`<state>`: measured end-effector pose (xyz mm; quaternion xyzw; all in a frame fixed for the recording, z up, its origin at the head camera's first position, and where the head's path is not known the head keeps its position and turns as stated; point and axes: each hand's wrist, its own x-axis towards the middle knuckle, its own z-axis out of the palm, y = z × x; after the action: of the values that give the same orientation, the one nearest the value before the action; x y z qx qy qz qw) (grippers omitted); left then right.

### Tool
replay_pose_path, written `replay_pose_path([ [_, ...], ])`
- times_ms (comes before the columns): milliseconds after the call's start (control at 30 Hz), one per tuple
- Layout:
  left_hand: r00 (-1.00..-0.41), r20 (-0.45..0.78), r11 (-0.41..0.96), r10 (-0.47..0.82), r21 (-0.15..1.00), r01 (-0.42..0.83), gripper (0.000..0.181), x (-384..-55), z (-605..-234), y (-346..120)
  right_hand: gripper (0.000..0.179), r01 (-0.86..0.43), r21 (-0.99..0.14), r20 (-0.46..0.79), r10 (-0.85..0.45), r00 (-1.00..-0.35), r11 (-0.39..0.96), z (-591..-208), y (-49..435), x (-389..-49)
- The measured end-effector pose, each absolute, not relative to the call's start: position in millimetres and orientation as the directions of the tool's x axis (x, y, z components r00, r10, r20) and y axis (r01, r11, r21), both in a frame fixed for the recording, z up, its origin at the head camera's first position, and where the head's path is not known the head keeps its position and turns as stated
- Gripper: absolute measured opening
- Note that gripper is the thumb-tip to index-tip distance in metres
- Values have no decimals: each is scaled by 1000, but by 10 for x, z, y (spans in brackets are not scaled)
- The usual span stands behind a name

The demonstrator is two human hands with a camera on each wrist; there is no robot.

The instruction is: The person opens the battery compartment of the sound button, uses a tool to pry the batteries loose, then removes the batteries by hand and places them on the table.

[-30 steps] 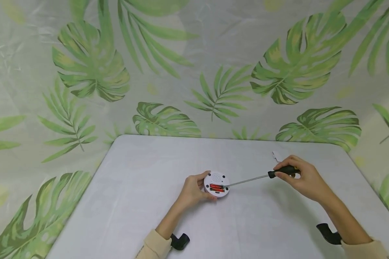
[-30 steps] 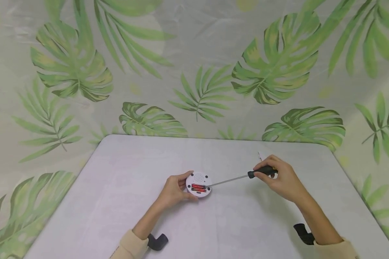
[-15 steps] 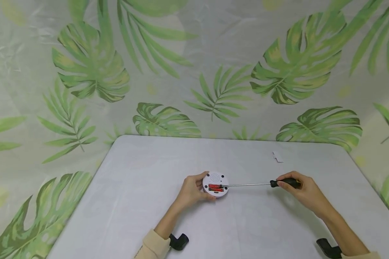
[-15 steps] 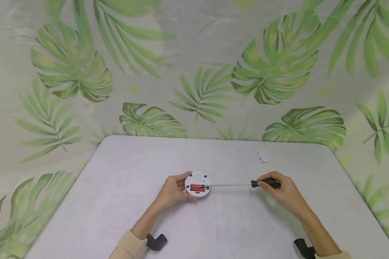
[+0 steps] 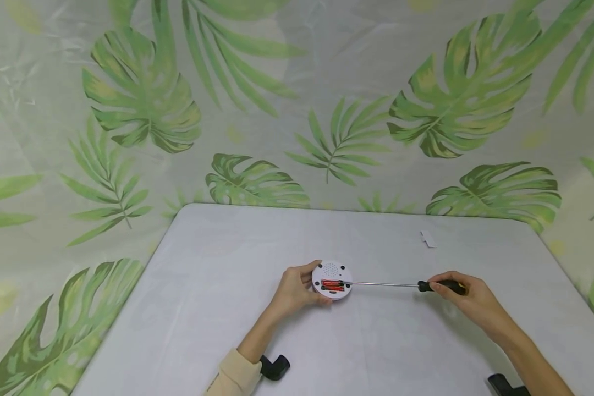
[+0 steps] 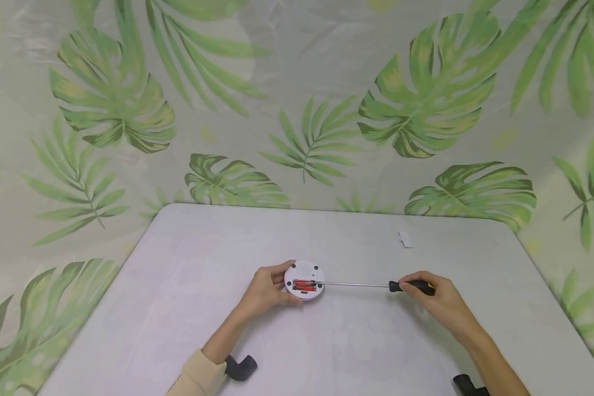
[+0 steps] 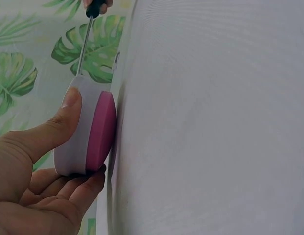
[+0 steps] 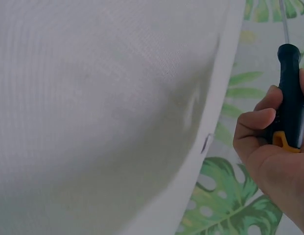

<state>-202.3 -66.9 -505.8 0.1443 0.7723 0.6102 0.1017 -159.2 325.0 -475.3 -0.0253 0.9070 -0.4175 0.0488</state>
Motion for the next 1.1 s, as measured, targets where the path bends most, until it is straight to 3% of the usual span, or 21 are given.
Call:
replay_pose_path([
  [633,-938,43,206,345,971,120,91,-2030,-5028,-654,36,0,-801,-47,-63,-997,599,-4757,3302,-1528],
  [1100,-942,32,195,335,975,102,90,-2021,-5049,-664,22,-160,-766,89,-145,-986,623,-4535,3288,-1517],
])
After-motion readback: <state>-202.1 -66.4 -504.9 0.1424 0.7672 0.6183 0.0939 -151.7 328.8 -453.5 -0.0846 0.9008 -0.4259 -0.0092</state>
